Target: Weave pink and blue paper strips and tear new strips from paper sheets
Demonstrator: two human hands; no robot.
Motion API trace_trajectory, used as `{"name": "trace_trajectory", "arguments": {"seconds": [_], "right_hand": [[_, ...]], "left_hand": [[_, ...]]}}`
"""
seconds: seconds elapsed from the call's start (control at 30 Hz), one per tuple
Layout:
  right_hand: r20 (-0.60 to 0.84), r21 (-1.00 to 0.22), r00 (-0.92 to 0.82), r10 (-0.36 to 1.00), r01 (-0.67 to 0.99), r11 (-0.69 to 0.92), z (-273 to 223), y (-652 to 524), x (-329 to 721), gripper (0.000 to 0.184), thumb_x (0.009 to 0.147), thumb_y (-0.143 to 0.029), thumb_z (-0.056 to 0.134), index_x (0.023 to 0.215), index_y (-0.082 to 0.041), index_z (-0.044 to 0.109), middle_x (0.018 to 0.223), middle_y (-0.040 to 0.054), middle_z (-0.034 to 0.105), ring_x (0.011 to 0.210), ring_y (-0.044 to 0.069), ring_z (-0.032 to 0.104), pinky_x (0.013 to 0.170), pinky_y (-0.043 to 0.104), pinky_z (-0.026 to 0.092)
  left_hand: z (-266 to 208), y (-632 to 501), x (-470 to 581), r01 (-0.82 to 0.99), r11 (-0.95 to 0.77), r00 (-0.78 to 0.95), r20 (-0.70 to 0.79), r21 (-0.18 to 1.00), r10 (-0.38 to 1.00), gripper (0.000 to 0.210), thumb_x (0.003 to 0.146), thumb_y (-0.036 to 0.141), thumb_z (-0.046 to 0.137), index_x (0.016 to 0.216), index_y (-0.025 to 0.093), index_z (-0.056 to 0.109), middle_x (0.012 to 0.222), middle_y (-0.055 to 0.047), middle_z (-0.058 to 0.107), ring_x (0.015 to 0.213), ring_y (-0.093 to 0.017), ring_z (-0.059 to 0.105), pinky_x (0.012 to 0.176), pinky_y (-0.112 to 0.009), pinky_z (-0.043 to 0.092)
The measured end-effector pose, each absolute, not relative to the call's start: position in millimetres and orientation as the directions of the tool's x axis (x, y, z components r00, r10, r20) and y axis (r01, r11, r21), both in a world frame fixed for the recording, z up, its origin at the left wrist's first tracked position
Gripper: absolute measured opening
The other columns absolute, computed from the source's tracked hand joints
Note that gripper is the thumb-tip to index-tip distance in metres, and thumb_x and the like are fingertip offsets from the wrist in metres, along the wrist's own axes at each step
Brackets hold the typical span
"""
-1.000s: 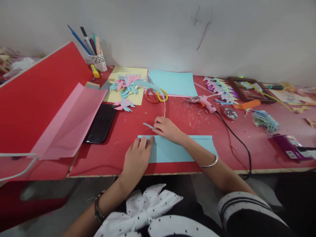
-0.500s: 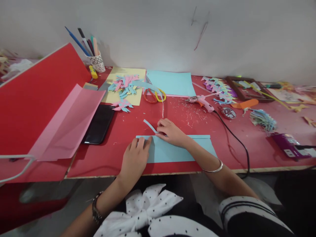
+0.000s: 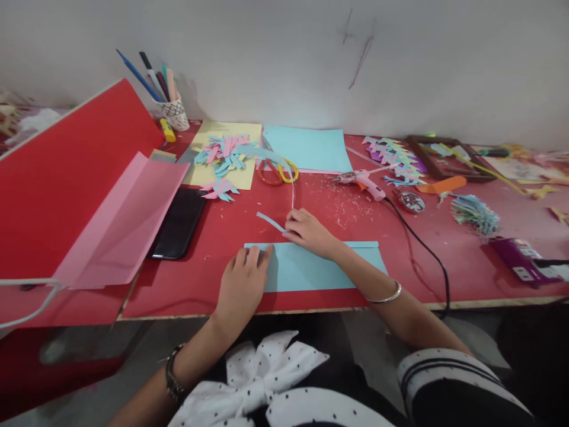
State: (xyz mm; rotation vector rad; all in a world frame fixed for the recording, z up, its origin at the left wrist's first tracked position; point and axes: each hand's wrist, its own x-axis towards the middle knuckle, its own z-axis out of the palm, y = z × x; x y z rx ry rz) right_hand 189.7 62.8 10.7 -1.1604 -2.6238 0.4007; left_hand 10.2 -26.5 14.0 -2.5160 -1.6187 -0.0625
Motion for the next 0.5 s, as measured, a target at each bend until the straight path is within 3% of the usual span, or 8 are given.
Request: {"name": "trace_trajectory", "arguments": {"seconds": [0.23,0.4,0.5], "right_hand": [[0.115,-0.390,-0.629,0.769,0.683,0.617,19,58,195,0.028,0.081,-0.038,0.048,0.063,-0.016,0.045,0.080,0.0041,0.042,0.075,0.015,0.039,0.071,0.027,0.034],[0.080,-0.193,-0.672,0.736,0.714,0.673,20,47,199,0.026,0.085,-0.033,0.041,0.067,-0.016,0.049,0.076,0.0050,0.045,0.071,0.016,0.036,0.067,0.028,0.030],[0.085,-0.173,-0.690,0.719,0.700,0.693,15,47,201,0.028,0.087,-0.029,0.037,0.068,-0.015,0.052,0.074,0.0045,0.046,0.067,0.015,0.036,0.064,0.027,0.028]], "left_hand": [[14,-27,10,0.913,-0.397,0.406,0.120,-0.088,0.906,0.041,0.080,0.012,0.041,0.119,0.020,0.047,0.089,-0.007,0.053,0.083,-0.019,0.050,0.065,-0.029,0.047],[14,-27,11,0.917,-0.391,0.397,0.101,-0.075,0.912,0.043,0.079,0.012,0.041,0.120,0.023,0.046,0.089,-0.006,0.053,0.082,-0.019,0.050,0.064,-0.028,0.047],[16,-27,10,0.916,-0.392,0.398,0.096,-0.080,0.912,0.042,0.079,0.012,0.041,0.120,0.023,0.046,0.090,-0.006,0.054,0.082,-0.019,0.051,0.065,-0.029,0.047]]}}
